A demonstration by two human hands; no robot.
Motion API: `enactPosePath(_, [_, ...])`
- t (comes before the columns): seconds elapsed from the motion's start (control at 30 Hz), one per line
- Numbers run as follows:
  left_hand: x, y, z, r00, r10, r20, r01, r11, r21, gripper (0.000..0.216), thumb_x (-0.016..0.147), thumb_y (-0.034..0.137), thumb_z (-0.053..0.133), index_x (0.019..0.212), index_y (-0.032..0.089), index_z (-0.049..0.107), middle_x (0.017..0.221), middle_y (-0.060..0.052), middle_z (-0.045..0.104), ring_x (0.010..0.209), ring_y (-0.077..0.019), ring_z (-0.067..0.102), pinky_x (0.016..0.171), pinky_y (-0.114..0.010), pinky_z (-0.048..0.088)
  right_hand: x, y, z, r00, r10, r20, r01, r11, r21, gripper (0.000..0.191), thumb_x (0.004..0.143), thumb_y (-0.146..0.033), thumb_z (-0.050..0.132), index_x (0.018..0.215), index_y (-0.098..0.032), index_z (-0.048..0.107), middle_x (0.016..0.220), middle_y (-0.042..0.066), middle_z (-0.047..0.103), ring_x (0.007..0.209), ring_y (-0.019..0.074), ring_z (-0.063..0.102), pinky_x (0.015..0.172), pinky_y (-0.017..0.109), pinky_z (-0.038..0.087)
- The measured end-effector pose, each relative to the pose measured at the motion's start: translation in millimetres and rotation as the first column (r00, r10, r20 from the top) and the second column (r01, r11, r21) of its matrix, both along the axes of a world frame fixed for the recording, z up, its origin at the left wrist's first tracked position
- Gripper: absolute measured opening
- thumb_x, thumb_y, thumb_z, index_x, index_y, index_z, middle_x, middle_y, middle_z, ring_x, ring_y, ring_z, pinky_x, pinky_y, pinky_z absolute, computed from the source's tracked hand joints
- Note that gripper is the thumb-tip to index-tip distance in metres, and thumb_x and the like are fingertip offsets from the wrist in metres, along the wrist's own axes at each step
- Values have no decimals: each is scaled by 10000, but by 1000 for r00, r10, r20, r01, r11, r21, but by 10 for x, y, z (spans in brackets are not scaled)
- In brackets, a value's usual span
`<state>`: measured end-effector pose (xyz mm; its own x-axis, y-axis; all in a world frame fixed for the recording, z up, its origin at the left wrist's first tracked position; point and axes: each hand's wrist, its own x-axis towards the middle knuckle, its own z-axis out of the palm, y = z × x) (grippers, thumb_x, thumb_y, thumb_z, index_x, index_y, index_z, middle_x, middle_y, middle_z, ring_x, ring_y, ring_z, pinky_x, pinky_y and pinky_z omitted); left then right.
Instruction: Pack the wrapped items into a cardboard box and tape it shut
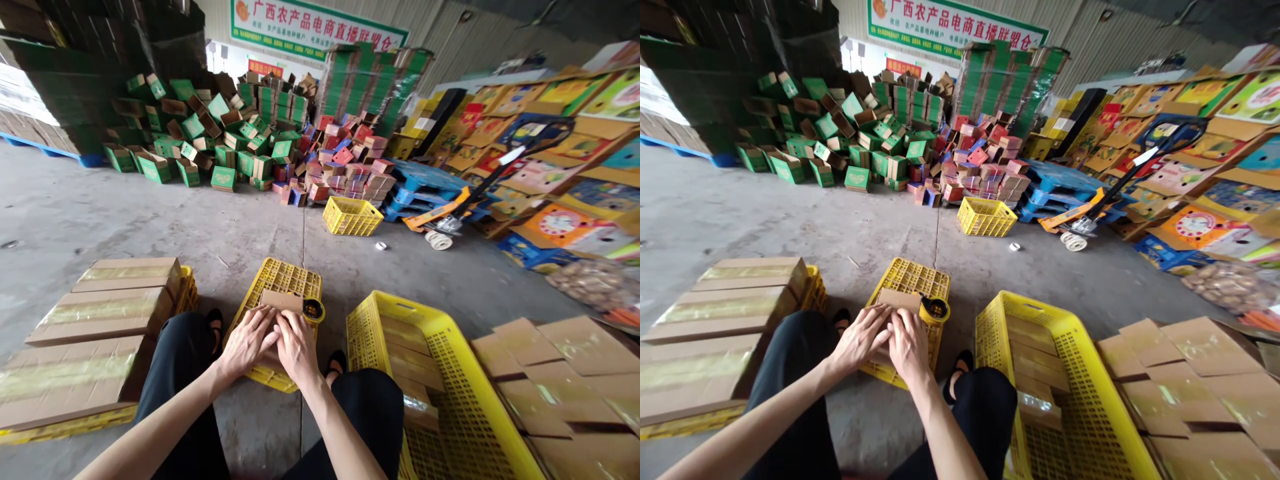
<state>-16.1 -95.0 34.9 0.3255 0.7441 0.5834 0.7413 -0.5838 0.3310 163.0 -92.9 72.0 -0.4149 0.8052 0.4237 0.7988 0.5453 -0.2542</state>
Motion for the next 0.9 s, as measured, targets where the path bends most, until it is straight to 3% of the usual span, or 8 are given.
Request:
enactPosePath(0.27, [6, 140, 118, 999, 10, -47, -10, 1000, -3, 327, 1118, 418, 462, 1289, 238, 674, 1267, -113, 704, 1166, -275, 654, 1034, -468, 583, 163, 80, -17, 995, -96, -10, 96, 993, 61, 379, 1116, -240, 437, 1401, -186, 681, 1333, 130, 696, 1210, 288, 644, 1098, 458, 527])
enactPosePath(0.43, [82, 143, 111, 998, 25, -58, -24, 999, 28, 358, 1102, 420, 507, 1383, 243, 640, 1330, -120, 692, 1277, -289, 621, 1073, -471, 557, 214, 58, -123, 996, -91, 1, 91, 991, 99, 443, 1114, -228, 415, 1505, -178, 618, 1414, 143, 674, 1308, 284, 625, 1160, 452, 511])
enactPosePath(0.6, [118, 129, 97, 988, -59, -146, 63, 998, 24, 340, 1104, 350, 506, 1407, 432, 638, 1460, -35, 669, 1287, -308, 605, 1079, -562, 523, 273, -2, -205, 998, -55, -30, 57, 996, 71, 508, 1105, -200, 390, 1592, -158, 530, 1530, 146, 616, 1432, 281, 572, 1224, 454, 487])
enactPosePath(0.77, [119, 122, 16, 998, 56, 5, -56, 998, -23, 456, 1096, 481, 488, 1492, 284, 601, 1381, -128, 674, 1275, -324, 592, 1072, -528, 543, 368, -88, -338, 979, -84, -186, 91, 995, 27, 559, 1131, -311, 409, 1672, -169, 399, 1623, 152, 524, 1484, 284, 539, 1189, 445, 533])
enactPosePath(0.9, [159, 126, -19, 998, 55, 21, -55, 998, -12, 471, 1092, 476, 502, 1490, 242, 595, 1424, -128, 645, 1334, -329, 551, 1118, -527, 520, 389, -87, -370, 938, -116, -326, 105, 993, -53, 503, 1135, -300, 399, 1604, -163, 517, 1535, 158, 611, 1415, 287, 609, 1165, 451, 554])
